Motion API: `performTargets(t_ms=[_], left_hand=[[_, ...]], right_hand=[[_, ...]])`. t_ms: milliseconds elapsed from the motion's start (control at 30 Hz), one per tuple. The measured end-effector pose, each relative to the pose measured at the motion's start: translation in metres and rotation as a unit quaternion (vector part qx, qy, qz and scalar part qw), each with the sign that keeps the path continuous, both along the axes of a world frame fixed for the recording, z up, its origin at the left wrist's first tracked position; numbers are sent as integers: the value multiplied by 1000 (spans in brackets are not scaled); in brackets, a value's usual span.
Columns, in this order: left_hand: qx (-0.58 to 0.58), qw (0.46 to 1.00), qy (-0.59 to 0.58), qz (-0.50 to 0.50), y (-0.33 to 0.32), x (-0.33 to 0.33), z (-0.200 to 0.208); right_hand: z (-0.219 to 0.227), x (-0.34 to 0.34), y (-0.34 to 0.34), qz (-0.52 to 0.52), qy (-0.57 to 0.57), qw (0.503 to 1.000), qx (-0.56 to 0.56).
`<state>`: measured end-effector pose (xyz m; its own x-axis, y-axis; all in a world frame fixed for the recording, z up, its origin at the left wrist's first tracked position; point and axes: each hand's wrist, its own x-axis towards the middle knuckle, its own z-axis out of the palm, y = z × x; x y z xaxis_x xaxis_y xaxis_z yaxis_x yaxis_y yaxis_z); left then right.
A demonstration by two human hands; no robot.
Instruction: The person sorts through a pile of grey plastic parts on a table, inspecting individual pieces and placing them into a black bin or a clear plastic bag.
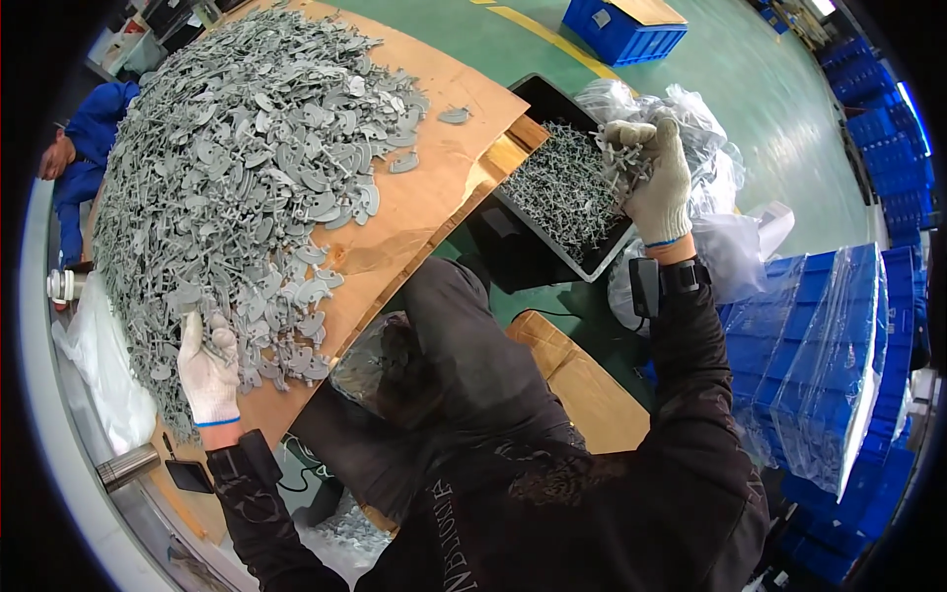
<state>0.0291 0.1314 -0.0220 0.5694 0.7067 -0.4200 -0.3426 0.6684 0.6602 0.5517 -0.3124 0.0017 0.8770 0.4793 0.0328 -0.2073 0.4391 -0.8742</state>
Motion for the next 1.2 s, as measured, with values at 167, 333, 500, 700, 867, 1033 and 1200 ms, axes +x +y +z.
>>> performTargets(t_ms=[167, 333, 500, 700, 867, 1033, 1200], left_hand=[[3, 1000, -7, -9, -4, -5, 3], [17, 1000, 7, 8, -14, 3, 12], [-3, 999, -14, -36, 3, -19, -4], [-108, 994, -1, 4, -28, -9, 17], [-6, 998, 54, -15, -66, 43, 16], [68, 995, 14, -73, -89, 57, 35], [85, 993, 76, -30, -104, 85, 52]], right_hand=[[-10, 18, -15, 26, 103, 991, 80], [-34, 62, -24, -30, 132, 989, 67], [-41, 94, -13, -78, 34, 917, -389], [-74, 124, -34, -30, -33, 952, -301], [-38, 48, 25, -9, -127, 920, -369], [11, -123, 159, 259, -276, 885, -270], [37, -227, 246, 366, -321, 845, -220]])
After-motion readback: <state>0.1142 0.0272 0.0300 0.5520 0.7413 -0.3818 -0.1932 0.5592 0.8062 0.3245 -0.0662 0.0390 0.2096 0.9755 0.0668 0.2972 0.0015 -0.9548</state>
